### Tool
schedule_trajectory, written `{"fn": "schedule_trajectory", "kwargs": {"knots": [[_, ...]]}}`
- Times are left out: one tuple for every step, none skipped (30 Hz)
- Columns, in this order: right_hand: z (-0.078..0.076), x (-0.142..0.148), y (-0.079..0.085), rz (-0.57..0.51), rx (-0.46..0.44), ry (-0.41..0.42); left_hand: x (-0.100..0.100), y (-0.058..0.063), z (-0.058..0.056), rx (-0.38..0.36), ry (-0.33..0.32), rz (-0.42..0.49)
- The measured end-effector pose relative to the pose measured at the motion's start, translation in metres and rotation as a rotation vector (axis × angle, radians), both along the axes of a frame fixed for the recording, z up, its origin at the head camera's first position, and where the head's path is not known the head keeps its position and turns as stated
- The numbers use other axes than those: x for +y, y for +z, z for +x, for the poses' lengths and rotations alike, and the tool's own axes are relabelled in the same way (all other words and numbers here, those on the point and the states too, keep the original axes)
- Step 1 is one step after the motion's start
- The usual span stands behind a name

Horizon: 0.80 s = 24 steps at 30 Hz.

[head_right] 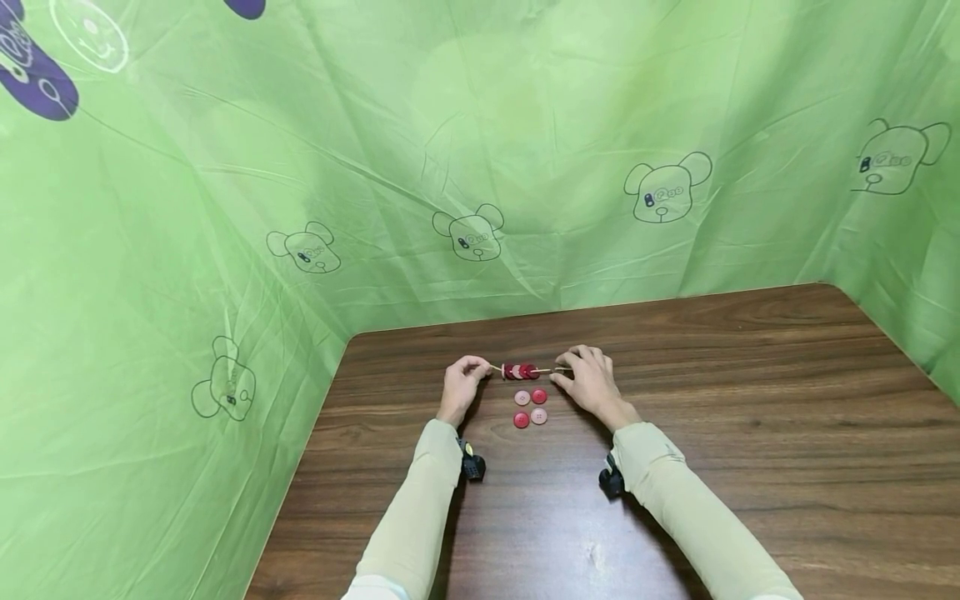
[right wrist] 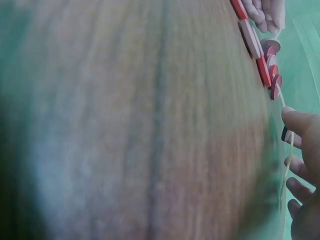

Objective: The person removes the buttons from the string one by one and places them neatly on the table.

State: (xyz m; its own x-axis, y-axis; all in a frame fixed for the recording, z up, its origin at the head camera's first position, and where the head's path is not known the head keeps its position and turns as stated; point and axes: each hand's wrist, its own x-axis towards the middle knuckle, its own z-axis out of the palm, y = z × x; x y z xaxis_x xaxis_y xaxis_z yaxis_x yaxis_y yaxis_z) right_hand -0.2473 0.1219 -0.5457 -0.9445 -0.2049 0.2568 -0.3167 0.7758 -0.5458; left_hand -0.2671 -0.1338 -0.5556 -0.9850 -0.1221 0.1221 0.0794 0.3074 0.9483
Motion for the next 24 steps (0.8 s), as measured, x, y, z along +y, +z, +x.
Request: {"fn": "schedule_trajectory", "kwargs": {"knots": [[0.0,0.001,0.0,0.002,0.001,-0.002,0.0,0.0,0.0,-0.013,0.0,0.006],[0.0,0.001,-0.001,0.002,0.002,-0.004,0.0,0.0,0.0,-0.019,0.001,0.005],[0.0,0.002,-0.001,0.001,0.002,-0.005,0.0,0.0,0.0,-0.025,0.003,0.003],[0.0,0.003,-0.001,0.0,0.004,-0.006,0.0,0.0,0.0,-0.03,0.005,0.0],[0.0,0.004,-0.001,-0.001,0.005,-0.007,0.0,0.0,0.0,-0.032,0.008,-0.005],[0.0,0.005,-0.001,-0.002,0.007,-0.009,0.0,0.0,0.0,-0.034,0.01,-0.007],[0.0,0.005,-0.001,-0.005,0.007,-0.011,0.0,0.0,0.0,-0.036,0.011,-0.007],[0.0,0.006,-0.001,-0.007,0.007,-0.012,0.0,0.0,0.0,-0.037,0.011,-0.008],[0.0,0.007,0.0,-0.007,0.009,-0.013,0.0,0.0,0.0,-0.036,0.011,-0.008],[0.0,0.008,0.0,-0.008,0.011,-0.015,0.001,0.0,0.0,-0.036,0.01,-0.008],[0.0,0.01,0.0,-0.008,0.012,-0.017,0.001,0.001,0.0,-0.037,0.009,-0.007],[0.0,0.011,0.0,-0.008,0.014,-0.019,0.001,0.001,0.0,-0.037,0.007,-0.006],[0.0,0.012,0.0,-0.009,0.014,-0.019,0.001,0.001,0.0,-0.037,0.007,-0.007],[0.0,0.013,0.0,-0.009,0.015,-0.02,0.001,0.001,-0.001,-0.037,0.006,-0.007],[0.0,0.014,-0.001,-0.01,0.016,-0.02,0.001,0.002,-0.001,-0.037,0.006,-0.008],[0.0,0.015,-0.001,-0.011,0.017,-0.022,0.001,0.002,0.0,-0.039,0.005,-0.005],[0.0,0.015,0.0,-0.011,0.018,-0.023,0.001,0.002,0.0,-0.04,0.004,-0.004],[0.0,0.016,0.0,-0.013,0.018,-0.023,0.001,0.002,0.0,-0.041,0.003,-0.001],[0.0,0.017,0.0,-0.014,0.017,-0.025,0.0,0.003,0.0,-0.041,0.002,0.003],[0.0,0.018,0.0,-0.014,0.016,-0.026,0.001,0.003,0.0,-0.042,0.0,0.008],[0.001,0.019,0.0,-0.013,0.014,-0.028,0.0,0.003,0.0,-0.043,-0.001,0.009],[0.001,0.019,0.0,-0.012,0.014,-0.03,0.0,0.003,0.001,-0.043,-0.002,0.012],[0.001,0.02,0.0,-0.012,0.012,-0.031,0.0,0.003,0.001,-0.042,-0.004,0.013],[0.001,0.021,0.0,-0.013,0.012,-0.033,0.0,0.004,0.001,-0.043,-0.004,0.013]]}}
